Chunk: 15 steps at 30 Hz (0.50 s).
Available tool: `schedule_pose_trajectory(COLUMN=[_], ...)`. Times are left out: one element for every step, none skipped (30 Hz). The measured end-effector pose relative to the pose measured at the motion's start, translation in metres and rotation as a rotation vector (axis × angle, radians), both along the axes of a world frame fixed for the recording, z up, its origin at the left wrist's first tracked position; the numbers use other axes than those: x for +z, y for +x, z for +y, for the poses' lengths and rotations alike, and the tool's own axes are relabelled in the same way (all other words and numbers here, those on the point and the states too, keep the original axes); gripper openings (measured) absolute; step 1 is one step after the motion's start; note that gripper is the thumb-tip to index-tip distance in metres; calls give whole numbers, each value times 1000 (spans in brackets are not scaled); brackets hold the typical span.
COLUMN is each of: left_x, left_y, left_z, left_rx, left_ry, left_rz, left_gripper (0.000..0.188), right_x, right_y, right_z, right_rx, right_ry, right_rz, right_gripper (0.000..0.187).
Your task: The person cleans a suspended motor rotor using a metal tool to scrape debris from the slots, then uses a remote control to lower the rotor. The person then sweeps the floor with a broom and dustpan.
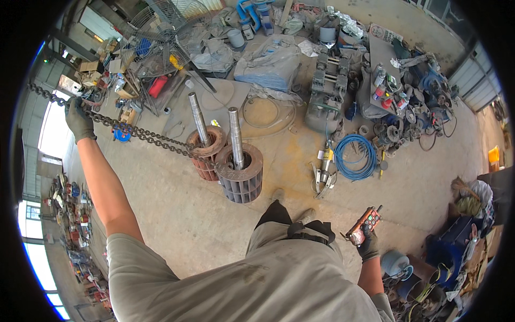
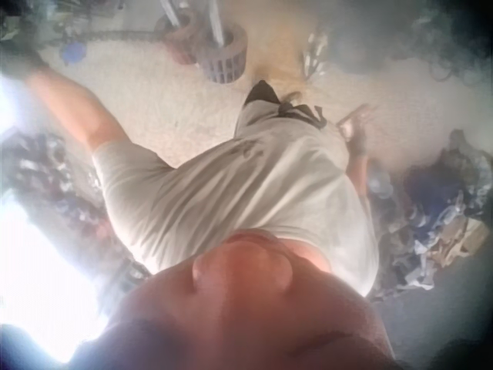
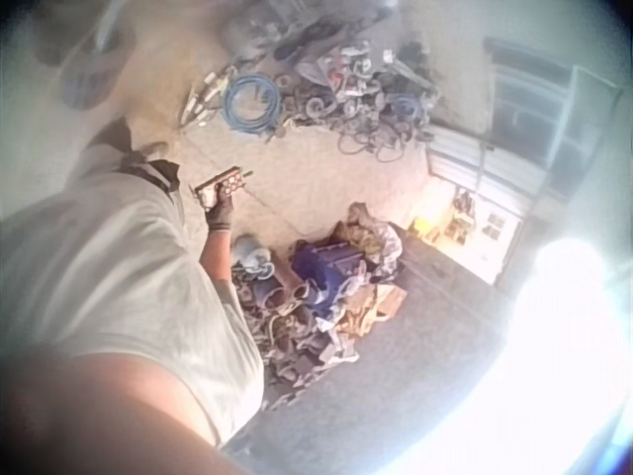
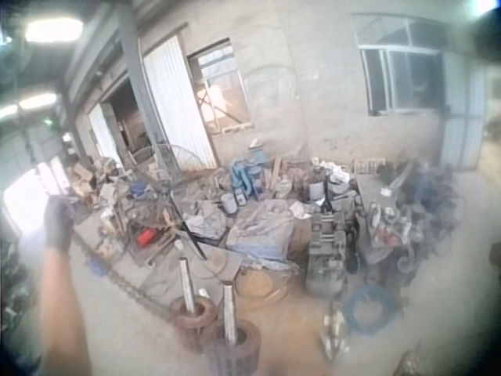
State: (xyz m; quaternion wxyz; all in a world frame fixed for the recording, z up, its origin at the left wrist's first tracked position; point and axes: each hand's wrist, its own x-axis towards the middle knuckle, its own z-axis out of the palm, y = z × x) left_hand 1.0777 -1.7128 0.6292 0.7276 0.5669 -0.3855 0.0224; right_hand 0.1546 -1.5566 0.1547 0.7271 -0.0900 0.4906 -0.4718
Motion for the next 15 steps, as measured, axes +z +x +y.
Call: schedule_pose_trajectory(left_x=[1, -1, -1, -3, -2, -5, -5, -6, -7, -8, -7, -7, -7, -8, -8], left_y=[0, 0, 0, 0, 1, 1, 1, 1, 0, -2, -5, -8, -12, -17, -21], left_z=[0, -2, -1, -3, -4, -4, -4, -2, 0, -1, -1, -1, -2, -5, -7], left_rx=[11, 19, -13, -51, -76, -62, -92, -119, -145, -158, -189, -221, -254, -232, -257], left_ry=[-4, -2, -19, -43, -59, -86, -71, -58, -42, -57, -65, -67, -66, -74, -69], left_rz=[26, -5, 19, 40, 68, 65, 77, 89, 97, 125, 115, 107, 103, 98, 89], left_gripper=[13, 11, 10, 10, 10, 10, 10, 10, 10, 10, 9, 9, 9, 5, 3], right_x=[0, -1, -2, -3, -5, -7, -9, -12, -14, -16, -18, -20, -21, -23, -24], right_y=[0, 2, 4, 8, 14, 21, 29, 38, 48, 56, 64, 72, 78, 84, 89], right_z=[-1, -4, -8, -15, -22, -30, -37, -47, -54, -65, -74, -83, -91, -98, -104], right_rx=[10, 37, 75, 88, 87, 78, 17, -41, -120, -108, -73, -74, -76, -92, -97], right_ry=[9, -7, -49, -85, -140, -109, -78, -64, 18, -26, -125, -166, -205, -174, -153], right_rz=[-45, -50, -33, -35, -41, -5, -72, -140, -197, -276, -316, -339, -359, -321, -334], right_gripper=[37, 39, 40, 41, 42, 44, 44, 44, 45, 49, 49, 50, 51, 50, 49])
